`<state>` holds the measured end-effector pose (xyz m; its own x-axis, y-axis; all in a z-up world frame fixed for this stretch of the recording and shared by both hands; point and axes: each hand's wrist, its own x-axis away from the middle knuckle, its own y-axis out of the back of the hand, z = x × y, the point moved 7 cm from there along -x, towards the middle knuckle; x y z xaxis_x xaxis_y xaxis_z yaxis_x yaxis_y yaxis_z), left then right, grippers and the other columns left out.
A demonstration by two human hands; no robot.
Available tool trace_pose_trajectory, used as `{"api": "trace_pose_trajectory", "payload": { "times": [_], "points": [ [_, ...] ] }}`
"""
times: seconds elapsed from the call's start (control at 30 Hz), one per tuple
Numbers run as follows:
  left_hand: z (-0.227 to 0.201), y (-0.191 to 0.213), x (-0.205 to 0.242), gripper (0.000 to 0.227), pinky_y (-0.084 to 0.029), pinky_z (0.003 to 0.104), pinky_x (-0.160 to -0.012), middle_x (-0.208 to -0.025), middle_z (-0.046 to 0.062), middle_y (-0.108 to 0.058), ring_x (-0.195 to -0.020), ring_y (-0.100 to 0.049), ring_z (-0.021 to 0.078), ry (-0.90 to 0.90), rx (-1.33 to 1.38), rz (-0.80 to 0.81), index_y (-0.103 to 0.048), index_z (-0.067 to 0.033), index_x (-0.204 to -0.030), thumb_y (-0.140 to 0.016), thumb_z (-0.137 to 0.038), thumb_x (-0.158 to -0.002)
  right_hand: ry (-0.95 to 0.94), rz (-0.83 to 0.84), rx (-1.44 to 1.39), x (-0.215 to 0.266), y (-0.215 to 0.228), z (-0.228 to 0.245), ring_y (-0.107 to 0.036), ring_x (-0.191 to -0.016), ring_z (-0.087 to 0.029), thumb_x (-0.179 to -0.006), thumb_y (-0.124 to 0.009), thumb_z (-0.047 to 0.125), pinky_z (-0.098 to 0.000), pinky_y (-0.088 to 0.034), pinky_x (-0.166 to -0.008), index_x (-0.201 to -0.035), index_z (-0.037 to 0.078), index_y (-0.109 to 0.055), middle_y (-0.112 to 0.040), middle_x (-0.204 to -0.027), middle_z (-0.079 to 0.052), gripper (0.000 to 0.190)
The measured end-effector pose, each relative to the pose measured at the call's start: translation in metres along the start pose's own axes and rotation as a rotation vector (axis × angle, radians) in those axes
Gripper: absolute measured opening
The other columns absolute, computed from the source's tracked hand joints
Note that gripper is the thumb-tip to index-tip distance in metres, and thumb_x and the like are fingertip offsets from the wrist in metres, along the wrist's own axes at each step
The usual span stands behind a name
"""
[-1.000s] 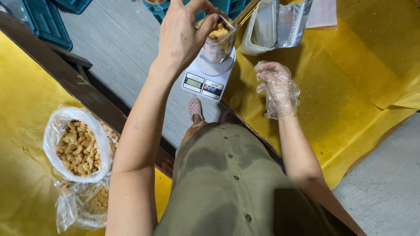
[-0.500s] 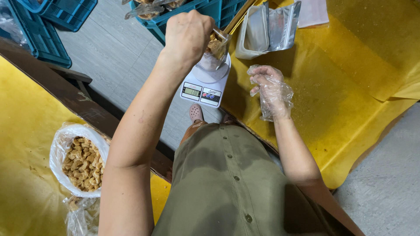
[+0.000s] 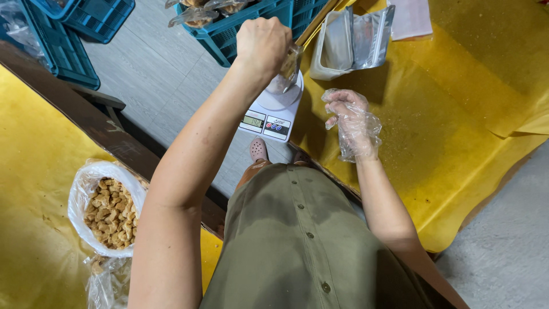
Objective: The person scoops cashew nuts from a large bag into small transparent pouches, weighs each pouch on a digital scale, and places the filled pouches into a blue crate. The person repeats this process multiple times.
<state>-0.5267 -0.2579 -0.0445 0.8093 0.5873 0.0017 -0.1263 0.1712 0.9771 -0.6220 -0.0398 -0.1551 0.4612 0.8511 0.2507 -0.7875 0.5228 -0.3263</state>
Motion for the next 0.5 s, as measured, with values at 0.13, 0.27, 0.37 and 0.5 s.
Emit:
{"api": "trace_pose_trajectory", "payload": {
  "times": [0.13, 0.27, 0.37, 0.5],
  "points": [
    [0.005, 0.017, 0.008, 0.011, -0.06, 0.04, -0.063, -0.081, 0.012, -0.075, -0.078, -0.075, 0.0285, -0.036, 0.013, -0.098, -0.079, -0.012, -0.08, -0.069, -0.007, -0.082, 0.001, 0.011, -0.03, 0.003, 0.001, 0.0, -0.067, -0.089, -0.011, -0.094, -0.065, 0.002, -0.0241, -0.059, -0.062, -0.107, 0.003, -0.066, -0.069, -0.107, -0.007, 0.013],
    [0.015, 0.054, 0.017, 0.01, -0.059, 0.042, -0.064, -0.079, 0.013, -0.073, -0.075, -0.073, 0.0297, -0.02, 0.16, -0.154, -0.078, -0.0119, -0.08, -0.074, -0.019, -0.086, -0.008, 0.001, -0.017, 0.003, 0.001, 0.004, -0.067, -0.087, -0.012, -0.094, -0.065, 0.0, -0.0249, -0.06, -0.062, -0.106, 0.003, -0.066, -0.069, -0.106, -0.008, 0.013],
    [0.017, 0.103, 0.04, 0.022, -0.057, 0.042, -0.06, -0.076, 0.012, -0.073, -0.069, -0.072, 0.0279, -0.095, 0.213, -0.314, -0.079, -0.0109, -0.081, -0.082, -0.033, -0.082, 0.002, 0.033, -0.074, 0.002, -0.004, 0.008, -0.067, -0.087, -0.012, -0.094, -0.065, -0.001, -0.0251, -0.06, -0.062, -0.105, 0.003, -0.067, -0.07, -0.109, -0.008, 0.011],
    [0.041, 0.154, 0.081, 0.014, -0.056, 0.039, -0.066, -0.086, 0.006, -0.078, -0.073, -0.072, 0.0218, -0.203, 0.532, -0.305, -0.083, -0.0123, -0.099, -0.083, -0.026, -0.093, -0.069, 0.029, -0.108, -0.002, -0.007, 0.004, -0.069, -0.085, -0.014, -0.09, -0.068, -0.002, -0.0257, -0.059, -0.059, -0.101, 0.004, -0.066, -0.072, -0.108, -0.01, 0.013]
  ]
}}
